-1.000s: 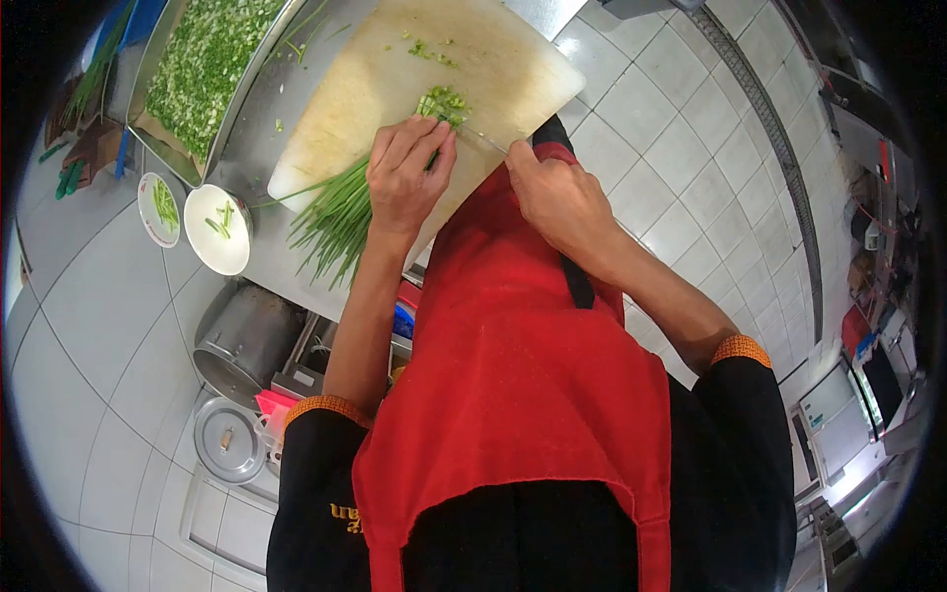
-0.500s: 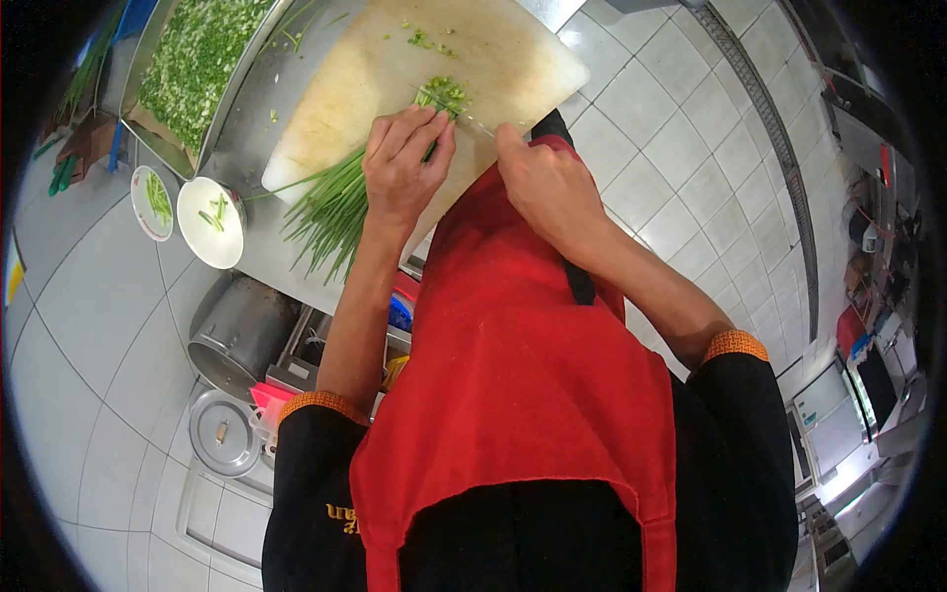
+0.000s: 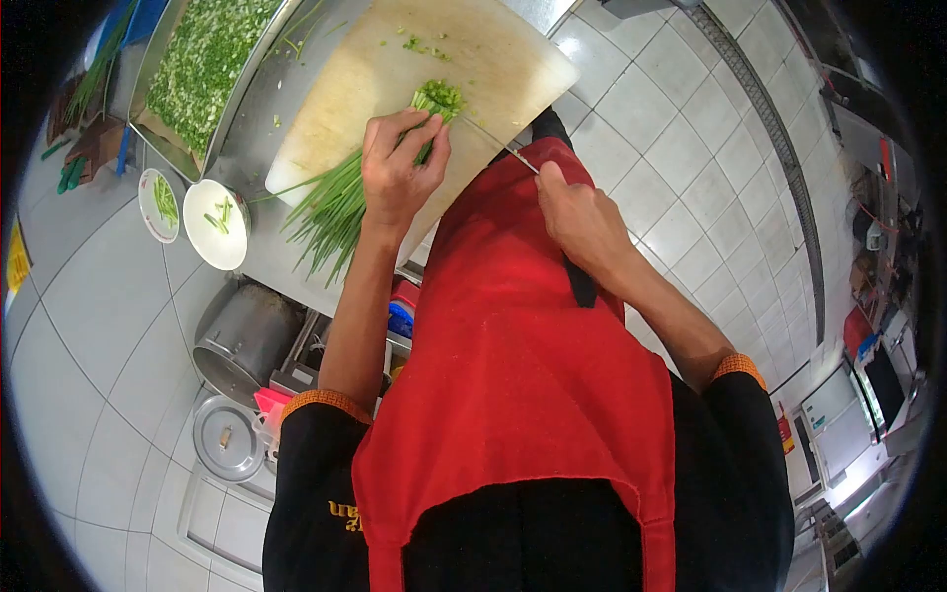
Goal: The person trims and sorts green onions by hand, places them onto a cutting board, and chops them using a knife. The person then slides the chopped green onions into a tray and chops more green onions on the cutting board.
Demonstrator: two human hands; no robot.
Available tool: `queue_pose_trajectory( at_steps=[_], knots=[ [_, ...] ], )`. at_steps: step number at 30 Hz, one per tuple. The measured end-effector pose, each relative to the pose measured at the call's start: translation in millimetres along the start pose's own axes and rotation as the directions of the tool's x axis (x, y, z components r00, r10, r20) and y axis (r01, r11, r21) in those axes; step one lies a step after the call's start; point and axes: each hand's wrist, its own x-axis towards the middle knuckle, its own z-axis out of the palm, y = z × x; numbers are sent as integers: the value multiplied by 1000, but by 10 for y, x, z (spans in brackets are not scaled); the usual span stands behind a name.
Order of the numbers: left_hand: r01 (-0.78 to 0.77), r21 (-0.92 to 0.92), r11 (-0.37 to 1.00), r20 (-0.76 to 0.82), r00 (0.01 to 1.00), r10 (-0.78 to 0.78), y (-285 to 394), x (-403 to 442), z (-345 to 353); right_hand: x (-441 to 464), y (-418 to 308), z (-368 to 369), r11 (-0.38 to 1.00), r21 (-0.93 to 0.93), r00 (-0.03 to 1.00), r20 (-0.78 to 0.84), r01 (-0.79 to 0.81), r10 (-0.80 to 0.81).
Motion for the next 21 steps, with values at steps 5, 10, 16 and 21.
queue_pose_trajectory(
  at_steps=[5,10,16,21],
  knots=[
    [-2,3,1000,-26,1000,2,6,-14,2,124,-149,-93,997,26,994,-79,74,-72],
    [36,-8,999,-21,999,-37,-4,-43,3,241,-190,-70,996,-8,996,-16,93,-93],
    [21,8,1000,25,999,-22,-27,-12,-1,486,-322,-36,992,-46,993,-21,115,-116],
    [8,41,999,33,999,-10,1,-8,-3,502,-339,39,996,-35,996,-43,81,-83]
  ],
)
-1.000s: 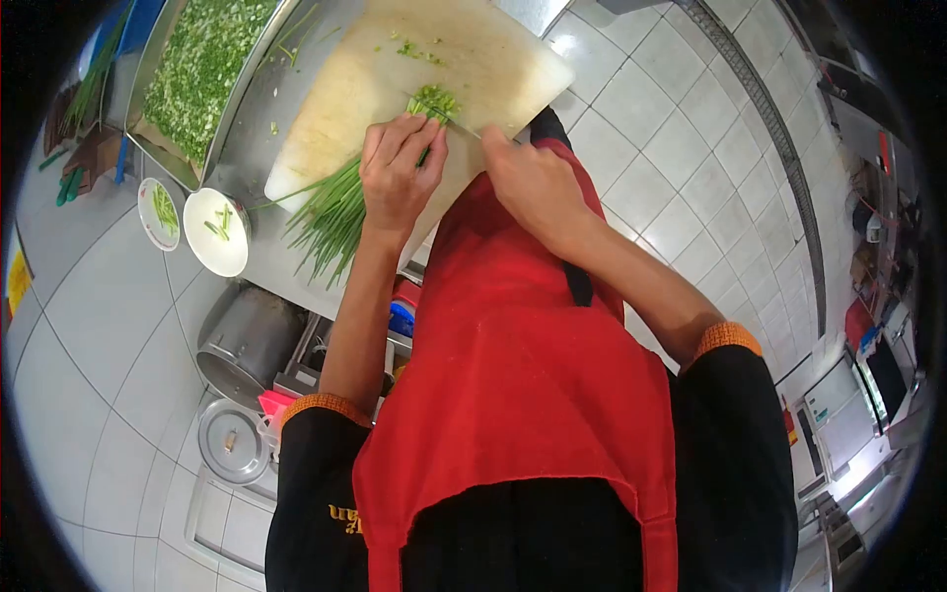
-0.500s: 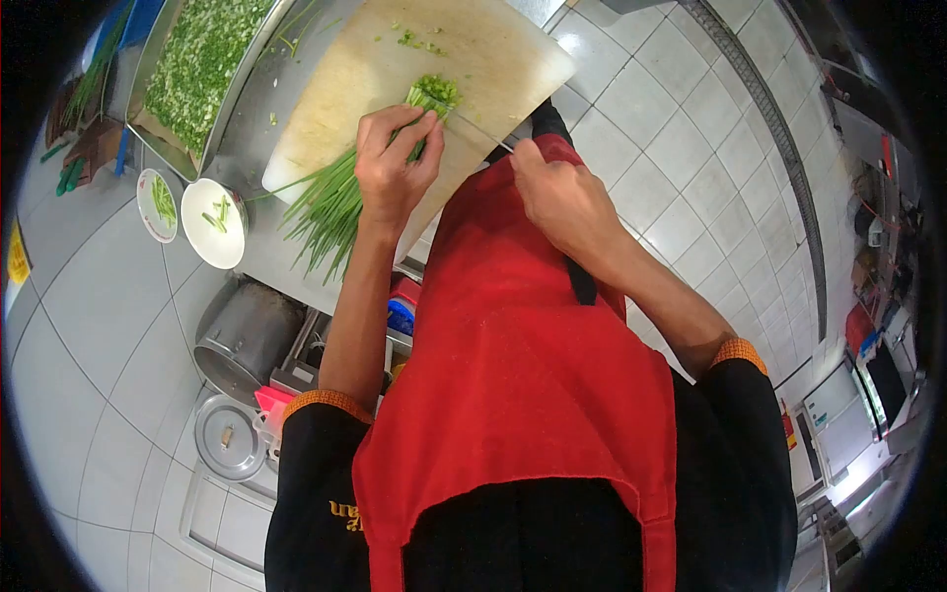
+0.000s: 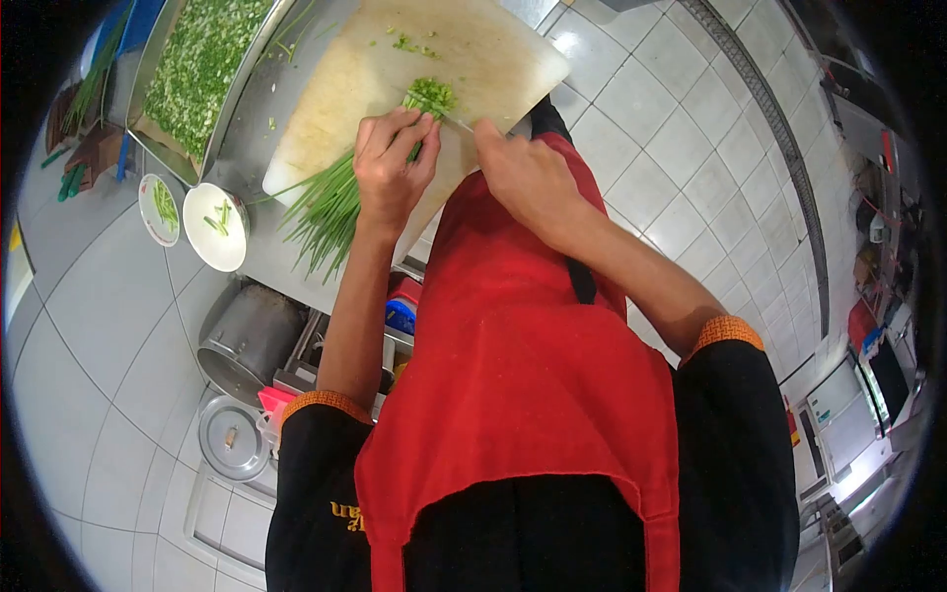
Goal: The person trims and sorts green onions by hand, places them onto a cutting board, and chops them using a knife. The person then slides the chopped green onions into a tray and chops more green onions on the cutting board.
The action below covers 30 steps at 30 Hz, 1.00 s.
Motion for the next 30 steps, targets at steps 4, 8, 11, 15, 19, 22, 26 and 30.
queue_pose_trajectory(
  at_steps=[4,8,11,15,19,22,26,30],
  knots=[
    [-6,3,1000,-6,1000,6,-21,-13,14,-340,222,42,994,24,989,112,-102,99],
    [-3,-25,1000,-26,1000,2,-28,-12,6,-555,342,3,993,45,986,128,-112,105],
    [-4,-36,999,-32,999,3,-34,-11,10,-542,297,-121,993,41,985,132,-113,107],
    [-14,-59,998,-50,999,11,-41,-15,9,-374,142,-130,999,39,1000,19,3,-4],
    [5,-73,997,-49,999,-9,-26,-7,8,-240,70,-101,1000,4,999,39,0,0],
    [4,-67,998,-38,999,-6,-48,-13,7,-175,4,-81,999,-36,999,35,9,-8],
    [14,-62,998,-10,1000,-15,-39,-2,0,31,-78,-2,998,-63,1000,14,22,-21],
    [-5,-23,1000,-5,1000,5,-20,-10,-11,2,-66,88,1000,-5,1000,-28,-8,8]
  ],
)
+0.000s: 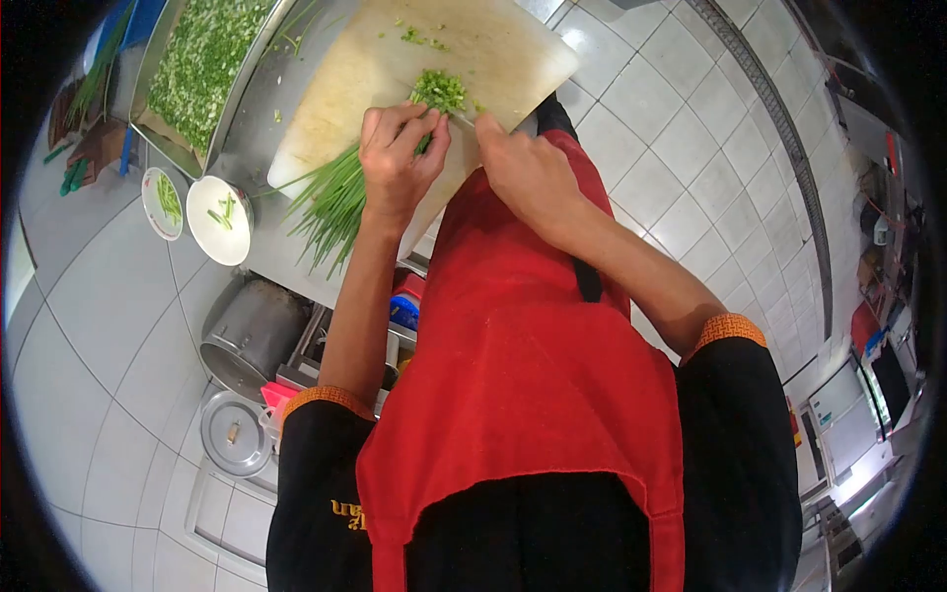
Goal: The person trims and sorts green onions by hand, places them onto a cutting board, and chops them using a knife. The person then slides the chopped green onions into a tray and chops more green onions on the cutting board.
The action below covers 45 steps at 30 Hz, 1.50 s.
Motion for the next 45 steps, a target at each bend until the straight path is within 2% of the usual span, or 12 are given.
queue_pose_trajectory(
  at_steps=[2,4,10,11,14,16,18,23,26,29,37,45],
  knots=[
    [-16,17,1000,-5,1000,16,-13,13,31,-111,81,1,1000,9,1000,0,-12,12],
    [-25,11,1000,-24,999,25,-25,-16,39,-288,204,-7,993,61,989,119,-98,90],
    [-27,109,994,63,998,20,37,-64,-64,-536,382,-79,993,72,986,147,-92,81],
    [-13,105,994,116,993,1,53,-82,-97,-521,368,-119,993,72,987,139,-94,83],
    [-5,74,997,103,995,-3,26,-114,-80,-501,259,-190,993,106,992,114,-60,48],
    [26,86,996,83,996,-33,46,-152,-65,-410,182,-191,990,142,1000,8,3,-4],
    [50,100,994,57,997,-56,40,-154,-54,-324,118,-171,990,142,1000,15,-1,-1],
    [-10,111,994,33,999,6,36,-129,-68,-215,70,-173,994,109,998,54,23,-29],
    [-5,115,993,18,1000,3,41,-131,-59,-186,84,-149,993,72,995,-17,96,-95],
    [41,80,996,4,999,-41,61,-125,-69,-151,63,-130,994,70,997,-10,78,-78],
    [38,48,998,15,999,-39,13,-115,-71,27,-60,-173,999,46,993,119,-3,-3],
    [-20,76,997,-19,1000,21,-62,-156,6,-147,19,-12,991,101,992,107,-85,74]
  ],
)
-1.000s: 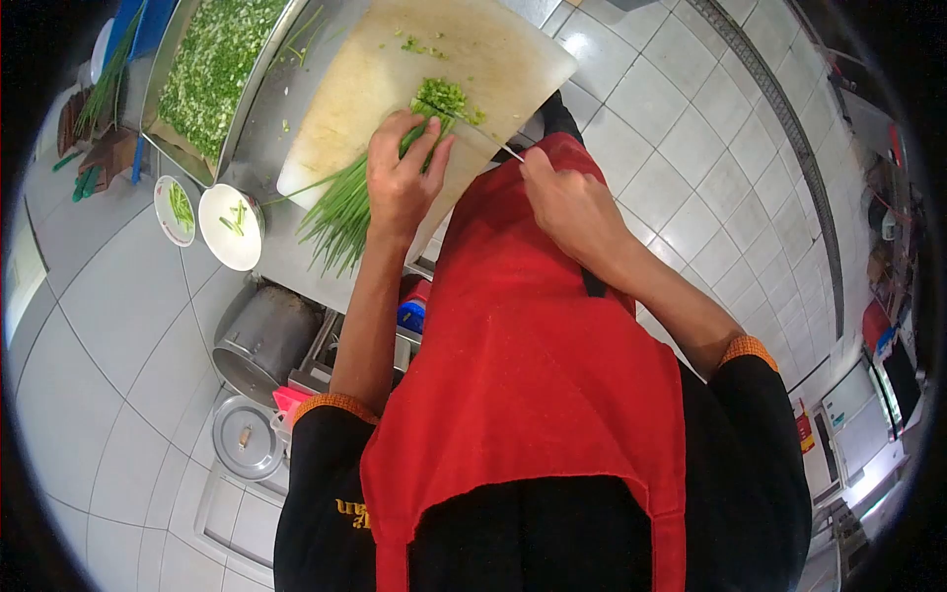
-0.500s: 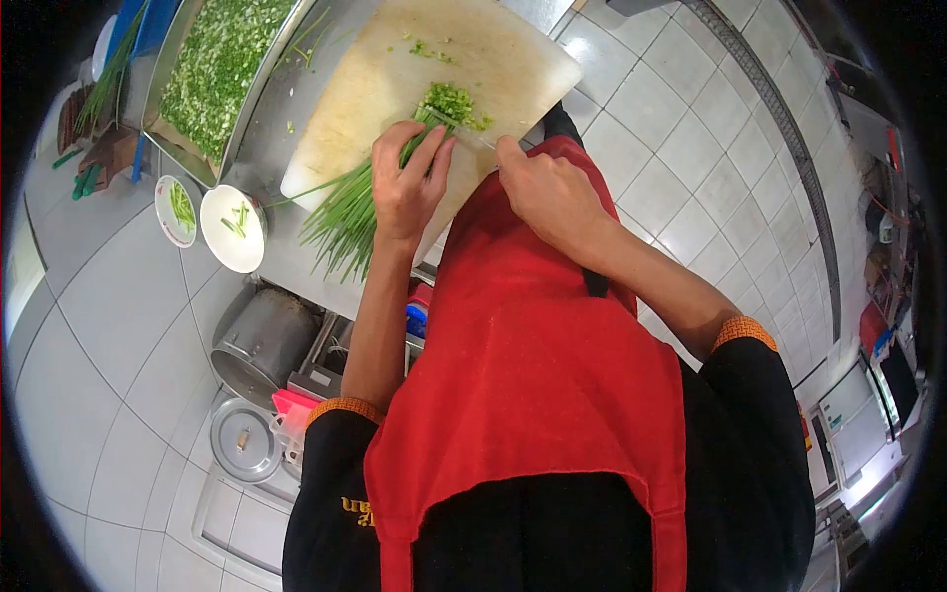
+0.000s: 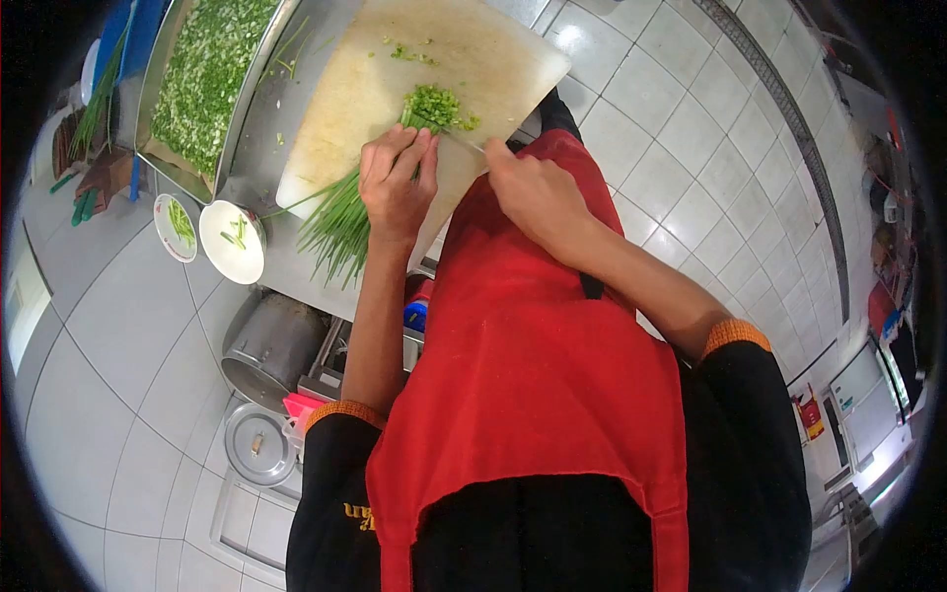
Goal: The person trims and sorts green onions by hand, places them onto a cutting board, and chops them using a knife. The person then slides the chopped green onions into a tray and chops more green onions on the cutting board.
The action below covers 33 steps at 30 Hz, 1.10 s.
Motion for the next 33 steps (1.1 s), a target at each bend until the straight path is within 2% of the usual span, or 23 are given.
queue_pose_trajectory(
  at_steps=[4,8,13,23,25,28,33],
  knots=[
    [-8,-19,1000,-24,1000,8,15,29,-9,-239,226,77,998,-13,997,56,-55,56],
    [-25,-25,999,-33,999,25,9,25,-15,-366,277,-30,1000,-8,998,55,-21,21],
    [0,5,1000,-14,1000,0,43,28,-35,-260,60,-131,997,0,994,-80,73,-72],
    [25,-6,1000,9,1000,-25,35,44,-40,14,-45,-62,996,-62,998,-7,63,-63],
    [20,-10,1000,5,1000,-20,26,50,-33,127,-71,33,993,-47,988,-111,104,-109],
    [7,-5,1000,14,1000,-7,11,47,-35,157,-111,60,997,13,991,-108,76,-74],
    [4,18,1000,1,1000,-4,27,49,-36,-183,114,190,1000,13,998,-66,2,-1]
  ],
)
